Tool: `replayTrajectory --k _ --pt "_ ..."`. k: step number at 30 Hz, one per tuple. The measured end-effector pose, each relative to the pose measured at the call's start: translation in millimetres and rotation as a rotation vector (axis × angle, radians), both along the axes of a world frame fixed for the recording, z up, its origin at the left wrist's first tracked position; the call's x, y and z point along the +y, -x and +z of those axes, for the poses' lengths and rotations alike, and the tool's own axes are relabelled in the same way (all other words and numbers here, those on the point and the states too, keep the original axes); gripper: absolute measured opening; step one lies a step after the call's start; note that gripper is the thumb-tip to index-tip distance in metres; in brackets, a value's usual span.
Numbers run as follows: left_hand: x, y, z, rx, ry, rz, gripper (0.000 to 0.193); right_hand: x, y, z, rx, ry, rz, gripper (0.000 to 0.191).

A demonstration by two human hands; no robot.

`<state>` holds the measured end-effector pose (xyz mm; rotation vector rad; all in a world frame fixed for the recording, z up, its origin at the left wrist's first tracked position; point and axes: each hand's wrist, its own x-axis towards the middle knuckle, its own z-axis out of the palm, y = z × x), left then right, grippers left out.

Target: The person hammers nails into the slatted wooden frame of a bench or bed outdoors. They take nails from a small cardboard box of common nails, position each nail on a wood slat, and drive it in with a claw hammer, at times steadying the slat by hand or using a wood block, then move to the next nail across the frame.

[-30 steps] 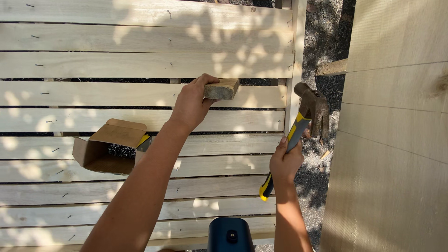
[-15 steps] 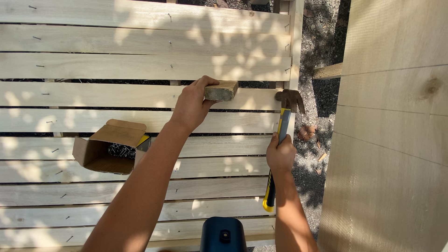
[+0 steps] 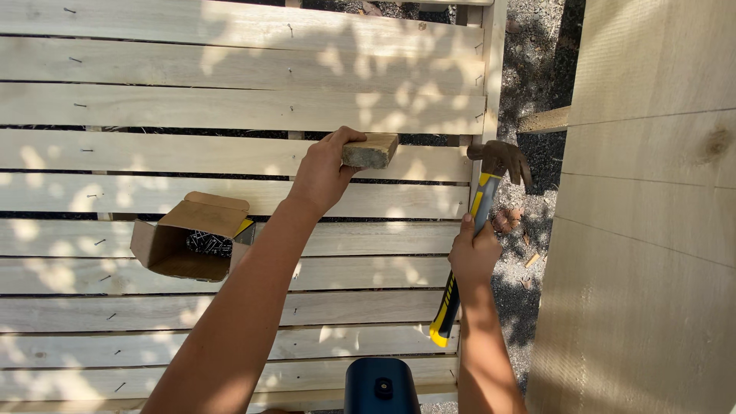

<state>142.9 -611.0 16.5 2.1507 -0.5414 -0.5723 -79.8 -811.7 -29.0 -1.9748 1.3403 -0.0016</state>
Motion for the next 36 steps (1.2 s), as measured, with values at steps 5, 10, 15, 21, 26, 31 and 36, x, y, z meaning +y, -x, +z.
replayTrajectory --k 5,10,15,21,26,31,36 --pt "2.7 -1.9 -1.6 0.053 -0.007 0.004 0.037 4.8 4.4 -4.1 -0.085 0.288 0.212 0.035" --pt "0.2 -0.1 3.0 0.018 -0.009 -0.002 0.041 -1.6 4.5 -0.7 -0.064 -0.196 -0.133 0.035" --pt "0.0 -3.1 -2.4 0.023 0.003 -0.004 0.038 -1.5 13.5 -2.8 -0.326 0.201 0.142 0.033" --pt "4.7 -0.3 -7.5 -0.022 0.01 -0.041 0.044 -0.9 2.6 -12.0 -0.151 -0.286 -0.221 0.039" --pt "10.1 11.8 3.0 -0.167 0.063 -0.121 0.051 15.1 15.2 18.7 -0.269 -0.243 -0.159 0.036" --pt "23.3 27.4 32.0 -0.211 0.199 -0.076 0.056 58.1 41.2 36.3 -0.278 -0.333 -0.365 0.033" --pt "60.1 59.0 55.8 -0.022 0.299 0.129 0.037 103.4 81.6 43.5 -0.356 -0.421 -0.563 0.034"
